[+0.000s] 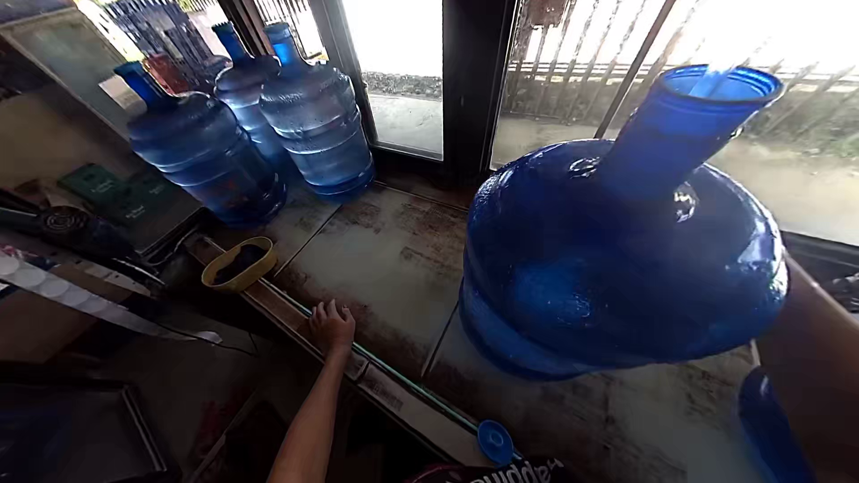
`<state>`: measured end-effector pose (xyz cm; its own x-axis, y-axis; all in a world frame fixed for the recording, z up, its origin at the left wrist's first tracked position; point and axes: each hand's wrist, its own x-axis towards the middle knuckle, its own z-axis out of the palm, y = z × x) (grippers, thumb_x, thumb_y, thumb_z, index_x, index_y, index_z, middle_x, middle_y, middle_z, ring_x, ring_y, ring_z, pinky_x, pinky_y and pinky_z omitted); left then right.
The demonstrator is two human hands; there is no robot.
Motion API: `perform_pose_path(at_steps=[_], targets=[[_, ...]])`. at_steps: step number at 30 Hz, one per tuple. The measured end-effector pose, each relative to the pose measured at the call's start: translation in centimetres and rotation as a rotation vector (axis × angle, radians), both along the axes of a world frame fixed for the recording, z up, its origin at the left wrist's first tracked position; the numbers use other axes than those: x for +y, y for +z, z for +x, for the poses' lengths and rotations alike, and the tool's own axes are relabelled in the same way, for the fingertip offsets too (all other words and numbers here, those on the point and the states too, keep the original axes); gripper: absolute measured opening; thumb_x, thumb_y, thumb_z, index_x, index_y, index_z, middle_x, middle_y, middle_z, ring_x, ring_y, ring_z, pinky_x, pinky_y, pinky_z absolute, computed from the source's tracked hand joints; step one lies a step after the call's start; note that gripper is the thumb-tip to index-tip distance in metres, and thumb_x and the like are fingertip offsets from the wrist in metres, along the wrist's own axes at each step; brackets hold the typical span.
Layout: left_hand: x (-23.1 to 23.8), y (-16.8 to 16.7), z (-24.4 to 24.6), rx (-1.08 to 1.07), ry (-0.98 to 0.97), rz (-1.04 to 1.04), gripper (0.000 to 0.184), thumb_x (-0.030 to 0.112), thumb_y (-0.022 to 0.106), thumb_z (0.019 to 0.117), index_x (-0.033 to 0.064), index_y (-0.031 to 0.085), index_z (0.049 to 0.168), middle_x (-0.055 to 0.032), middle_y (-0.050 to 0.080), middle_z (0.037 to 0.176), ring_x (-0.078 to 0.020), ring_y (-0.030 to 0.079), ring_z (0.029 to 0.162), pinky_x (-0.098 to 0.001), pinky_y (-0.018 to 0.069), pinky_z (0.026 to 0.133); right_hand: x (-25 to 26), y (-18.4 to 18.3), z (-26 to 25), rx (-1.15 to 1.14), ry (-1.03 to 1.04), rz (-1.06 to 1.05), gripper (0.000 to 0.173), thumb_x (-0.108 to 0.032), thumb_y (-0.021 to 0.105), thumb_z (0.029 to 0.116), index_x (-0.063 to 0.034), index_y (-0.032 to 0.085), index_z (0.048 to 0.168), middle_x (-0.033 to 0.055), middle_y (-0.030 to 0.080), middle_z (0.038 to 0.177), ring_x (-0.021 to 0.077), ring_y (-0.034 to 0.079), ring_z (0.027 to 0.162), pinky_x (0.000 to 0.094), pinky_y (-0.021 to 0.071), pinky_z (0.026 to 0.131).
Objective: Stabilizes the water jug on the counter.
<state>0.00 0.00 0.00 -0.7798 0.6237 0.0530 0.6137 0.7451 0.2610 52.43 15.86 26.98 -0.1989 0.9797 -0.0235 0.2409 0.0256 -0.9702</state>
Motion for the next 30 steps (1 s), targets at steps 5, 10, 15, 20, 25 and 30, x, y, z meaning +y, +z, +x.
perform_pose_path(at_steps=[5, 10, 15, 20, 25, 30], targets=[[-0.1, 0.3, 0.0, 0.005, -0.048, 0.007, 0.046, 0.033, 0.049, 0.1055, 0.0082, 0.059, 0.143, -0.0217, 0.047, 0.155, -0.0391, 0.039, 0.147, -0.0545, 0.0241, 0.122, 4.1, 5.9, 0.1, -0.150, -0.346, 0.256, 0.046, -0.030, 0.029, 0.1117, -0.0005, 0.052, 0.140, 0.0140, 0.064, 0.130, 0.0146, 0.065, 0.110, 0.0343, 0.0503, 0.096], [-0.2, 0.1, -0.1, -0.020, -0.090, 0.054, 0.045, 0.032, 0.049, 0.1053, 0.0089, 0.060, 0.143, -0.0222, 0.047, 0.155, -0.0405, 0.038, 0.148, -0.0581, 0.0215, 0.122, -2.5, 11.2, -6.4, 0.426, -0.317, 0.304, 0.057, -0.038, 0.009, 0.1121, -0.0080, 0.051, 0.136, 0.0022, 0.071, 0.114, 0.0138, 0.068, 0.107, 0.0327, 0.0535, 0.092], [-0.8, 0.1, -0.1, -0.024, -0.148, 0.091, 0.045, 0.031, 0.050, 0.1051, 0.0085, 0.059, 0.143, -0.0232, 0.046, 0.155, -0.0424, 0.037, 0.148, -0.0602, 0.0223, 0.121, -5.1, 10.9, -12.1, 0.332, -0.298, 0.324, 0.071, -0.043, -0.001, 0.1106, -0.0001, 0.048, 0.140, 0.0048, 0.064, 0.108, 0.0074, 0.061, 0.097, 0.0278, 0.0489, 0.089], [-1.3, -0.3, -0.1, -0.028, -0.220, 0.166, 0.045, 0.029, 0.051, 0.1043, 0.0071, 0.060, 0.142, -0.0260, 0.046, 0.154, -0.0458, 0.037, 0.147, -0.0583, 0.0246, 0.121, -5.7, 10.4, -13.1, 0.179, -0.292, 0.377, 0.071, -0.043, 0.000, 0.1110, 0.0026, 0.046, 0.141, 0.0154, 0.060, 0.123, 0.0127, 0.062, 0.110, 0.0311, 0.0515, 0.095], [-1.8, -0.1, -0.3, -0.074, -0.291, 0.205, 0.047, 0.030, 0.050, 0.1050, 0.0053, 0.058, 0.144, -0.0275, 0.044, 0.155, -0.0479, 0.034, 0.148, -0.0609, 0.0218, 0.121, -6.3, 10.1, -13.1, 0.159, -0.268, 0.419, 0.064, -0.037, 0.005, 0.1129, 0.0027, 0.049, 0.136, 0.0145, 0.061, 0.120, 0.0124, 0.062, 0.109, 0.0296, 0.0512, 0.094], [-1.9, -0.2, -0.7, -0.086, -0.346, 0.224, 0.048, 0.032, 0.050, 0.1047, 0.0050, 0.059, 0.143, -0.0286, 0.044, 0.154, -0.0492, 0.035, 0.146, -0.0639, 0.0211, 0.120, -7.0, 10.4, -13.9, 0.150, -0.332, 0.405, 0.068, -0.038, 0.006, 0.1131, 0.0055, 0.048, 0.144, 0.0247, 0.059, 0.135, 0.0241, 0.061, 0.123, 0.0396, 0.0485, 0.105]])
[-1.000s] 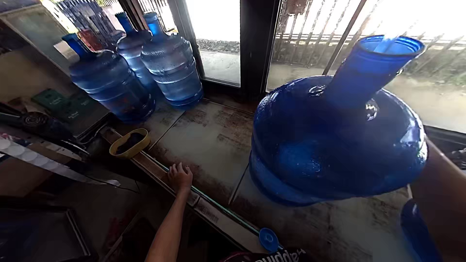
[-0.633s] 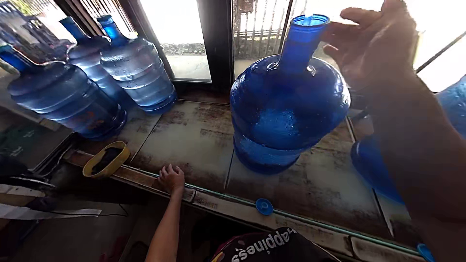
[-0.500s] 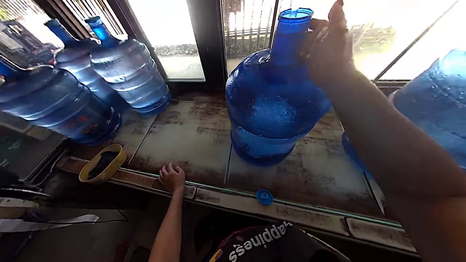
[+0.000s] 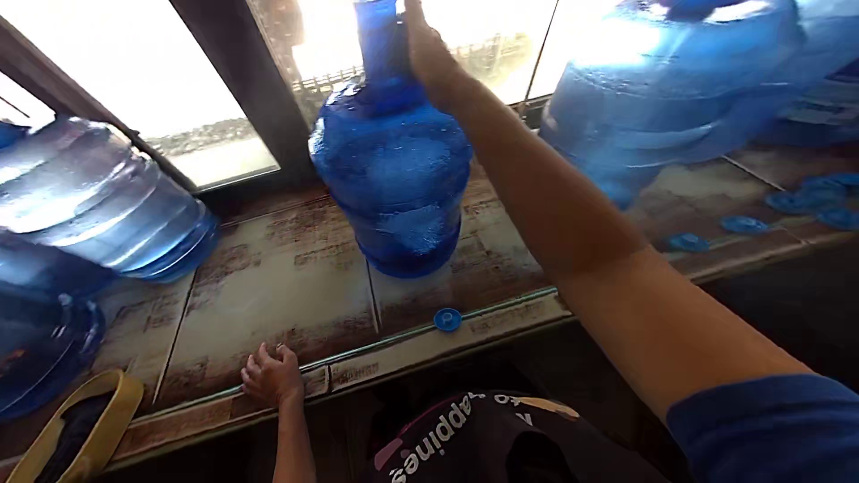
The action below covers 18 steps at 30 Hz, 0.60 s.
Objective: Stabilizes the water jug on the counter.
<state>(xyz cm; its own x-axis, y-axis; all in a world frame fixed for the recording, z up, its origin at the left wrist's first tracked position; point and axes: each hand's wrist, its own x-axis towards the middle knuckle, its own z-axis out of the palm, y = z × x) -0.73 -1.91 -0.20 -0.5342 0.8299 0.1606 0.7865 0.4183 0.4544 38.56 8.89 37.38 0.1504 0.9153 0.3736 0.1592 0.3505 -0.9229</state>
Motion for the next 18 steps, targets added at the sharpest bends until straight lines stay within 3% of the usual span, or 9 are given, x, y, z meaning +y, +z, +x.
perform_pose_path(at_steps=[14, 18], targets=[[-0.6, 0.5, -0.3, -0.015, -0.037, -0.011, 0.047, 0.032, 0.049, 0.1046, 0.0061, 0.059, 0.143, -0.0270, 0.045, 0.154, -0.0481, 0.034, 0.147, -0.0630, 0.0221, 0.120, -0.4, 0.1, -0.2, 0.005, 0.009, 0.024, 0.071, -0.040, 0.003, 0.1125, 0.0048, 0.045, 0.148, 0.0263, 0.048, 0.150, 0.0262, 0.049, 0.139, 0.0424, 0.0400, 0.115], [-0.6, 0.3, -0.6, -0.006, -0.052, -0.011, 0.048, 0.032, 0.047, 0.1047, 0.0059, 0.059, 0.143, -0.0273, 0.046, 0.153, -0.0476, 0.036, 0.147, -0.0634, 0.0226, 0.120, -1.1, 0.3, -0.5, 0.006, -0.001, 0.048, 0.067, -0.037, 0.006, 0.1135, 0.0058, 0.044, 0.149, 0.0265, 0.047, 0.150, 0.0250, 0.048, 0.140, 0.0390, 0.0380, 0.115]])
